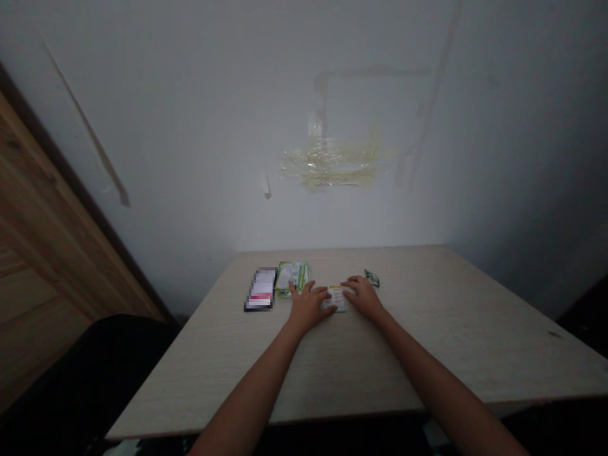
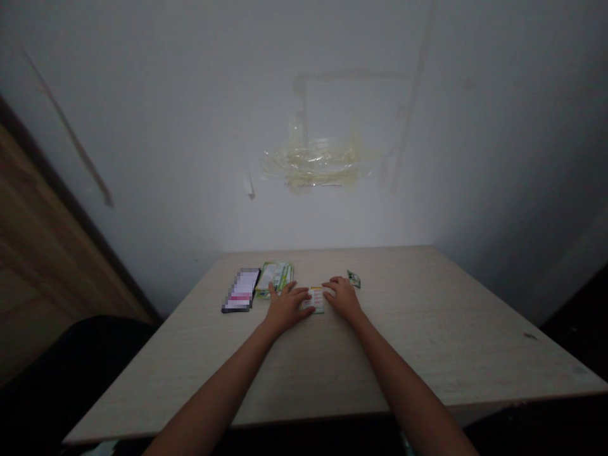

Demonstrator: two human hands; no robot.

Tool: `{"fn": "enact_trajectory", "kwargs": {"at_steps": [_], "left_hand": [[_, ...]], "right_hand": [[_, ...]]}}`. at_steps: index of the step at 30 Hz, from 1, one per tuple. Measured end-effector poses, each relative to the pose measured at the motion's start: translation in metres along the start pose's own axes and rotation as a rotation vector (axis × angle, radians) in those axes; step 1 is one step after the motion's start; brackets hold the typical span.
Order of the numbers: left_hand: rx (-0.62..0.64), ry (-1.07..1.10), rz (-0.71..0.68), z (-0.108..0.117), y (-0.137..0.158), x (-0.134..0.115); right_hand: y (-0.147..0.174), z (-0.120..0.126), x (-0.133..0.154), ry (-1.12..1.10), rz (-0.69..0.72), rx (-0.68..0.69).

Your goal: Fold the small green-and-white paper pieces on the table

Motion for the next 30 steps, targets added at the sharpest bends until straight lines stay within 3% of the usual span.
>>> {"fn": "enact_trajectory", "kwargs": {"at_steps": [4, 18, 30], "left_hand": [[0.023, 0.031, -0.003, 0.001, 0.0, 0.001], [0.002, 0.042, 0.004, -0.001, 0.0, 0.003], [0.006, 0.011, 0.036, -0.001, 0.001, 0.002]], "right_hand": [[-0.001, 0.002, -0.003, -0.092, 0.016, 0.001], [0.003, 0.009, 0.01, -0.034, 0.003, 0.002], [0.004, 0.011, 0.007, -0.06, 0.044, 0.08]]}}
Point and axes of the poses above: each hand's wrist, its own y-axis away from the middle knuckle, its own z-axis out of the back of the hand, x = y × z, the point moved 4 cm from there along -y, towards the middle knuckle, and after that the axes turned 13 degrees about -z, right-handed, at the moved point
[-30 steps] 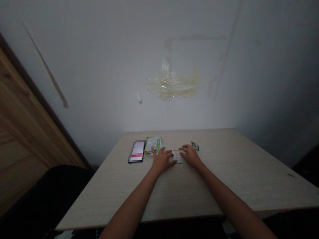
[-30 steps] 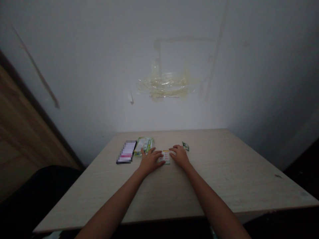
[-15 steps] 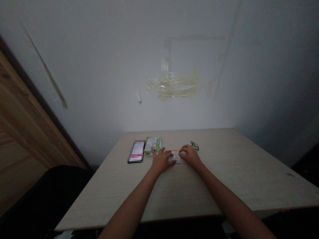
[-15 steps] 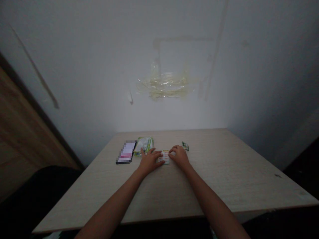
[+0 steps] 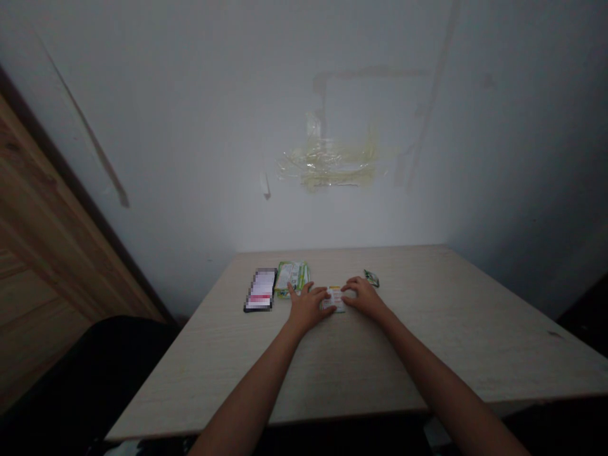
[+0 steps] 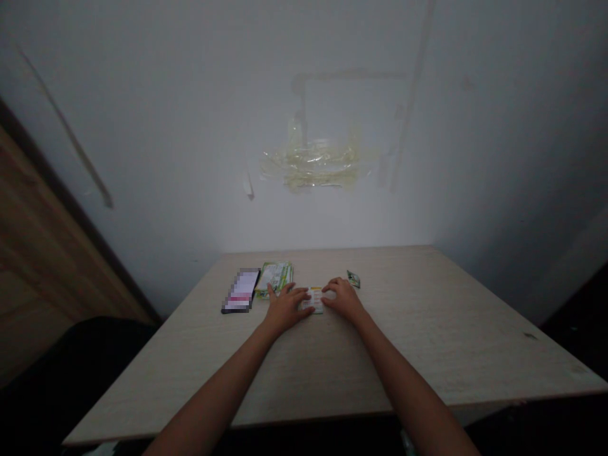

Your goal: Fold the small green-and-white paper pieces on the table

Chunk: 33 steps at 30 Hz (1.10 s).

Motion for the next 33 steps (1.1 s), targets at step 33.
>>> {"fn": "enact_trajectory", "kwargs": {"at_steps": [33], "left_hand": [[-0.016, 0.048, -0.01, 0.0, 0.001, 0.001]], "right_hand": [[0.014, 0.005, -0.008, 0.022, 0.056, 0.123]]}}
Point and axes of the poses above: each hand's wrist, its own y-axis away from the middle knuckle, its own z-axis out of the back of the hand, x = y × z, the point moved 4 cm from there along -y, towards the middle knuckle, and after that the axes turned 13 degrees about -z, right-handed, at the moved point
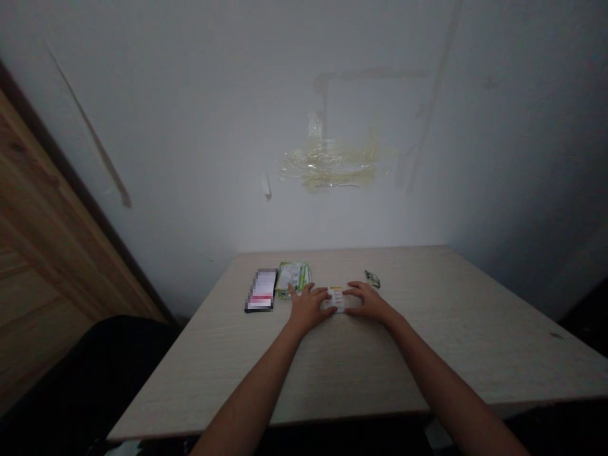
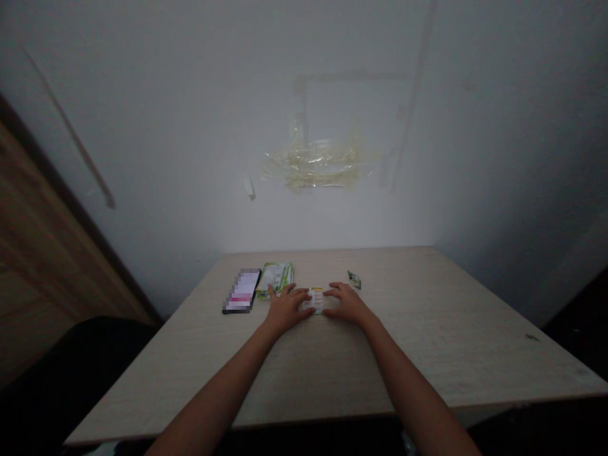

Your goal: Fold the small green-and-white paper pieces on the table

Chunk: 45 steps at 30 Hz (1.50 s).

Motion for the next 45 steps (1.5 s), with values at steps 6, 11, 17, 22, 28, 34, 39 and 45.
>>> {"fn": "enact_trajectory", "kwargs": {"at_steps": [6, 11, 17, 22, 28, 34, 39, 45], "left_hand": [[0.022, -0.021, -0.002, 0.0, 0.0, 0.001], [0.017, -0.016, -0.015, -0.002, 0.0, 0.002], [0.012, -0.03, -0.018, -0.003, 0.0, 0.003], [0.028, -0.019, -0.007, -0.004, 0.0, 0.003], [0.031, -0.004, -0.005, -0.001, -0.001, 0.002], [0.037, 0.0, -0.005, 0.0, -0.001, 0.001], [0.035, 0.009, -0.002, 0.0, -0.001, 0.001], [0.033, 0.0, -0.009, -0.001, -0.001, 0.002]], "right_hand": [[-0.001, 0.0, -0.003, -0.093, 0.048, -0.039], [-0.001, 0.002, -0.001, -0.121, 0.083, -0.053], [0.0, 0.001, 0.001, -0.093, 0.065, -0.071], [-0.002, 0.0, 0.001, -0.083, 0.008, -0.093], [-0.011, -0.007, -0.003, -0.027, -0.029, -0.128], [-0.02, -0.01, -0.004, 0.04, -0.062, -0.163], [-0.023, -0.011, -0.002, 0.101, -0.107, -0.187], [-0.021, -0.01, 0.006, 0.169, -0.13, -0.2]]}}
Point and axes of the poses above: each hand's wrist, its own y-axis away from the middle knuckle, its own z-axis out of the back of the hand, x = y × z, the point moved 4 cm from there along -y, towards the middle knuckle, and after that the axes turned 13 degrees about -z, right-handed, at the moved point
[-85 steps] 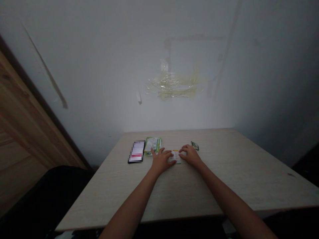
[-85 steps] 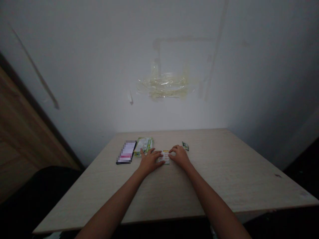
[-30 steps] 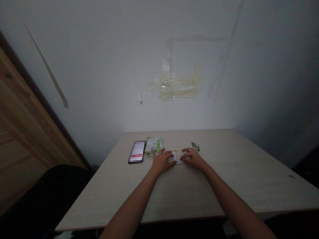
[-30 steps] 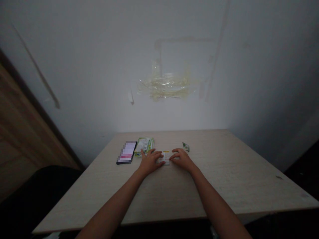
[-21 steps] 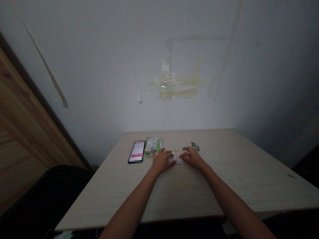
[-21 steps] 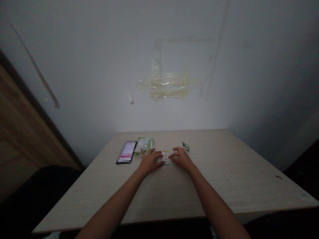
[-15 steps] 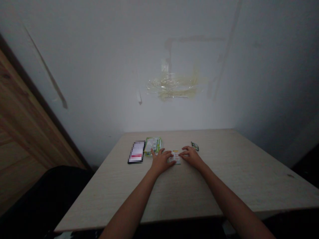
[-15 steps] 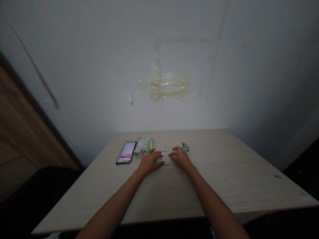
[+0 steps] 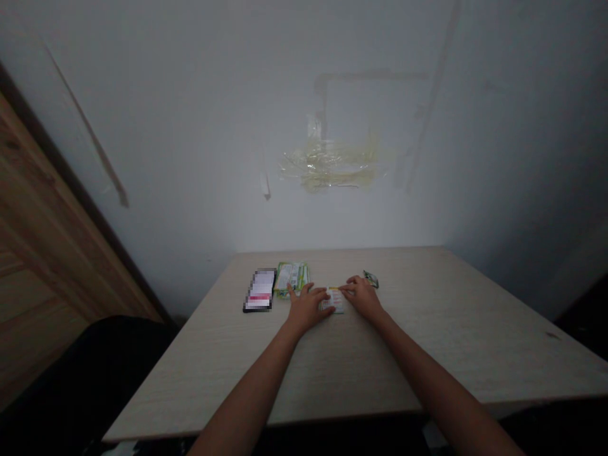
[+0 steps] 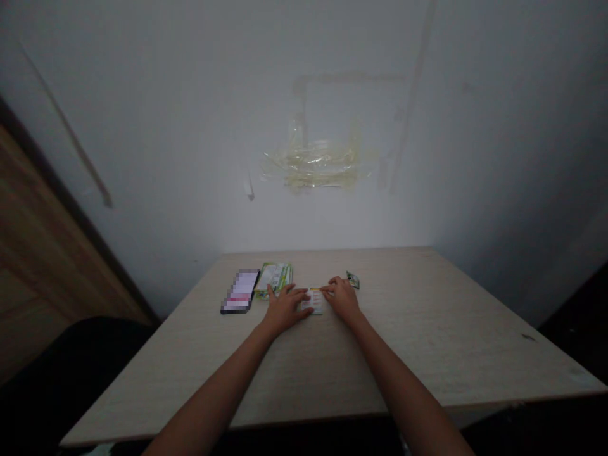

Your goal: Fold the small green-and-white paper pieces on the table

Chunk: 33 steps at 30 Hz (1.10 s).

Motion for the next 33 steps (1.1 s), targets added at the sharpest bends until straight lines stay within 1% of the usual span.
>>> {"fn": "enact_trajectory", "kwargs": {"at_steps": [7, 14, 20, 28, 33], "left_hand": [[0.004, 0.014, 0.004, 0.0009, -0.0003, -0.0006], [0.01, 0.027, 0.003, 0.0031, 0.0008, -0.0017], [0.005, 0.002, -0.001, 0.0026, 0.0011, -0.0023], [0.015, 0.012, -0.002, 0.0031, 0.0008, -0.0025], [0.016, 0.011, 0.014, 0.0042, 0.0007, -0.0036]], "right_hand": [[0.0013, 0.0009, 0.0036, 0.047, -0.021, 0.002], [0.004, 0.0014, 0.0008, -0.017, 0.022, -0.009], [0.0048, 0.001, -0.0016, -0.114, 0.079, 0.047], [0.0054, 0.0021, 0.0026, -0.114, 0.022, 0.003], [0.0056, 0.0035, 0.0045, -0.118, 0.003, 0.012]]}}
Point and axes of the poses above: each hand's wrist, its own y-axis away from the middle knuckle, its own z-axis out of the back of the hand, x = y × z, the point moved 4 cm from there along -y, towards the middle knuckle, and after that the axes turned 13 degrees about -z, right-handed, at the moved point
